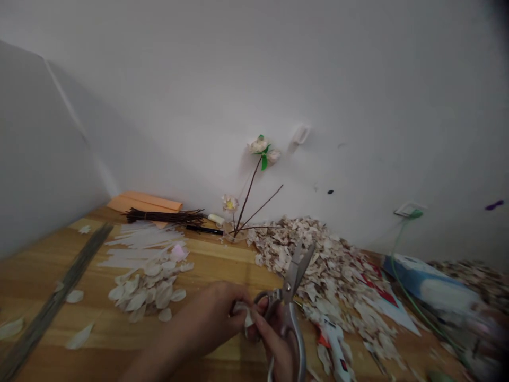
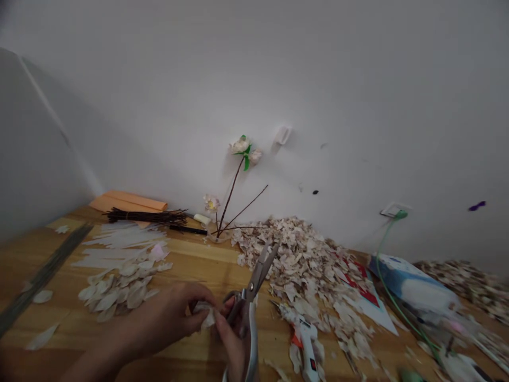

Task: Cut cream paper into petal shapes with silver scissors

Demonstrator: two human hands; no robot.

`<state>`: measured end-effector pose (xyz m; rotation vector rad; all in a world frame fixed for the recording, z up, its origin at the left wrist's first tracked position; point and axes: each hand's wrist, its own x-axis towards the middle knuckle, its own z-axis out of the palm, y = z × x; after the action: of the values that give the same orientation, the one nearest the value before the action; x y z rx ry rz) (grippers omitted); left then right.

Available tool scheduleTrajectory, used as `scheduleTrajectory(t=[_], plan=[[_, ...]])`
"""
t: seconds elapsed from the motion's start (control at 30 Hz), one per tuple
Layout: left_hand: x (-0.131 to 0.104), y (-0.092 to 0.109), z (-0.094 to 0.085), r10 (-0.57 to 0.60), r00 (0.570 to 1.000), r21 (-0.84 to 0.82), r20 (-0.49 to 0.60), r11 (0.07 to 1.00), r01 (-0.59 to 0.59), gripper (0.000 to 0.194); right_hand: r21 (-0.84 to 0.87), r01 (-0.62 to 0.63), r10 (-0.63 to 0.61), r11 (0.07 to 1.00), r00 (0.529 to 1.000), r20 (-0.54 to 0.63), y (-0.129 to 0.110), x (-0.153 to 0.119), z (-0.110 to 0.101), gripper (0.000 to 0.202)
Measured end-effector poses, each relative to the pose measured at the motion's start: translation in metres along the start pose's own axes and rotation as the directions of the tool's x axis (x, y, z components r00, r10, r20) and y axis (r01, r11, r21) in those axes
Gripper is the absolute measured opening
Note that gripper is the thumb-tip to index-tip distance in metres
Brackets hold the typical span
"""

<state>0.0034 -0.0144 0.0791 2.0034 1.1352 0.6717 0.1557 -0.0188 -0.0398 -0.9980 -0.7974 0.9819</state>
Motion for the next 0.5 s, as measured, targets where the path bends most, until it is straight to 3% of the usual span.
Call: scheduleTrajectory(t=[0.2, 0.5], plan=[[0.003, -0.007, 0.006, -0.083, 0.996, -0.001, 0.021, 0.997, 0.084, 0.019, -0.148, -0.038, 0.046, 0.988, 0.998, 0.049, 0.000, 0.006, -0.010, 0.033], [0.002, -0.011, 0.003, -0.080, 0.994, 0.084, 0.074, 0.994, 0.074, 0.025, -0.109, -0.003, -0.007, 0.994, 0.996, -0.086, 0.002, -0.001, 0.003, 0.037]])
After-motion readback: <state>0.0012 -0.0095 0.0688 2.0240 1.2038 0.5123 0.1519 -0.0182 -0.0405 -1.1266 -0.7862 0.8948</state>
